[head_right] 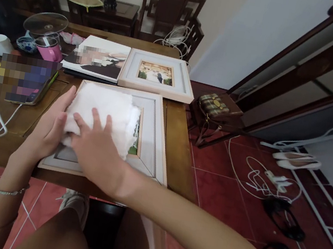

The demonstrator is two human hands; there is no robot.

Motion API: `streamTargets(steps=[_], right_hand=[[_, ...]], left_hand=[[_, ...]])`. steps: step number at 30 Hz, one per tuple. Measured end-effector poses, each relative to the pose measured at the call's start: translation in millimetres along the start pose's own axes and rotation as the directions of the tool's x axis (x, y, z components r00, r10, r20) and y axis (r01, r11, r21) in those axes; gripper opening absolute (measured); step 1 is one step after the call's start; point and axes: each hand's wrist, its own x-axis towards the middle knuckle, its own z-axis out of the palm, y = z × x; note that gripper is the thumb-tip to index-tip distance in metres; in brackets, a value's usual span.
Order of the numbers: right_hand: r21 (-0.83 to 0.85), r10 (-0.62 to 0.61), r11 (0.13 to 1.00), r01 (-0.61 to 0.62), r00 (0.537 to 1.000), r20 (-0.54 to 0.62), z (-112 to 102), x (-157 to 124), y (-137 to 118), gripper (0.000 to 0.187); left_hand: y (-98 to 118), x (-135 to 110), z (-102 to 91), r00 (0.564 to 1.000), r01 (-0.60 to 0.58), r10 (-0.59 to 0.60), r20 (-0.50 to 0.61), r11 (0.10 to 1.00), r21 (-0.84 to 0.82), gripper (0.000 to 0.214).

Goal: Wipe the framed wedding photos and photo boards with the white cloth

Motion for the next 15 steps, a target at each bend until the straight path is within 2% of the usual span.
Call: streamTargets(steps=[2,4,6,8,11,15], right_hand=[[0.019,0.003,1.000,-0.004,0.997,0.073,-5.8,-7.5,-8.7,0.055],[0.056,-0.045,0.998,0.038,0.988,0.146,-11.3,-19.5,-11.3,0.054],[0.097,-0.100,0.992,0.083,0.977,0.188,-15.1,-33.8,-9.0,0.055],[0.135,-0.106,0.988,0.075,0.965,0.239,-17.9,-48.1,-2.9,0.059],[0.173,-0.036,0.985,-0.013,0.961,0.276,-24.0,-66.8,11.1,0.064],[0.108,0.110,0.985,-0.134,0.973,0.202,-33.4,-77.8,33.8,0.061]], left_hand=[[1.9,-0.4,-0.8,1.000,0.006,-0.006,0.008,1.000,0.004,0.065],[4.1,-0.4,-1.1,0.999,0.031,-0.032,0.035,0.999,0.018,0.062],[5.5,0.4,-0.7,0.994,0.064,-0.068,0.087,0.997,0.049,0.057],[5.7,1.5,0.1,0.986,0.071,-0.082,0.144,0.994,0.081,0.052],[4.5,2.5,1.1,0.979,0.051,-0.069,0.190,0.994,0.101,0.047],[2.8,2.4,1.8,0.978,0.029,-0.050,0.201,0.994,0.104,0.044]])
